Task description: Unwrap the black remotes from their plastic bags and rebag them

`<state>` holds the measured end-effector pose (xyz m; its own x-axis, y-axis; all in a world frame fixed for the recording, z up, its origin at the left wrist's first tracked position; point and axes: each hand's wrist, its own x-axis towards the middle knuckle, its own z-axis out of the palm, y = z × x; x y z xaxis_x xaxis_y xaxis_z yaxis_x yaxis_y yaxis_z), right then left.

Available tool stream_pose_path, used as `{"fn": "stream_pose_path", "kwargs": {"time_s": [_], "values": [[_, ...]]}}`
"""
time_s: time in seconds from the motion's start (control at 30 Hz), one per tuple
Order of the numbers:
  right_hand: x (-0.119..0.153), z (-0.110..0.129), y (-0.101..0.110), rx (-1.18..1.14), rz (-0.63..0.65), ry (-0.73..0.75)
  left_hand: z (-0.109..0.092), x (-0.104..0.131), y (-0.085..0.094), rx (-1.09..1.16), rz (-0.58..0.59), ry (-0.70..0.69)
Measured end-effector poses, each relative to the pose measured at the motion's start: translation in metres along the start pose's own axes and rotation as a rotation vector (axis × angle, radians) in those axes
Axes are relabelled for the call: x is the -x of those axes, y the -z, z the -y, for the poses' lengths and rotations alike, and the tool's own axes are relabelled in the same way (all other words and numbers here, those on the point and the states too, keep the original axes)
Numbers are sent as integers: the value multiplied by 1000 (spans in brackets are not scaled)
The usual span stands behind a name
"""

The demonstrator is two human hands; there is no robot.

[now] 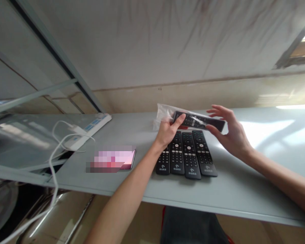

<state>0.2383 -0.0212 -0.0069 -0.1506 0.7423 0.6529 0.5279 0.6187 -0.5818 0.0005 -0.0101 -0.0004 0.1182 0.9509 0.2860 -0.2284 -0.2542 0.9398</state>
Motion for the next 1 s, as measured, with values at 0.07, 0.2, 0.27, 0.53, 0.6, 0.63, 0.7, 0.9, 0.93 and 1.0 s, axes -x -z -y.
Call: {"fn": "stream_pose_path", "kwargs": {"time_s": [0.07, 0.2, 0.27, 0.53, 0.6, 0.63, 0.7, 0.9, 0.93, 1.0], "values": [[-5, -2, 5, -101, -76, -191, 3, -2, 1, 94, -39, 42], [-7, -9, 6, -522, 43, -505, 4, -2, 0, 226, -27, 107], [-5, -12, 3, -676, 84, -589, 3, -1, 0, 267, -2, 134], [-2, -22, 2, -774, 22, -726, -2, -6, 10, 371, -88, 170], [-3, -24, 4, -773, -12, -759, -3, -6, 12, 364, -99, 164], [-4, -24, 5, -766, -24, -765, -4, -6, 12, 360, -104, 168], [-3, -25, 6, -750, -36, -753, -3, -6, 12, 356, -127, 189], [-2, -23, 8, -696, -34, -691, 0, -6, 14, 418, -169, 244], [-2, -22, 8, -691, -37, -680, -1, -6, 14, 431, -166, 249], [-4, -19, 9, -682, -62, -673, -2, -6, 15, 448, -162, 257]]}}
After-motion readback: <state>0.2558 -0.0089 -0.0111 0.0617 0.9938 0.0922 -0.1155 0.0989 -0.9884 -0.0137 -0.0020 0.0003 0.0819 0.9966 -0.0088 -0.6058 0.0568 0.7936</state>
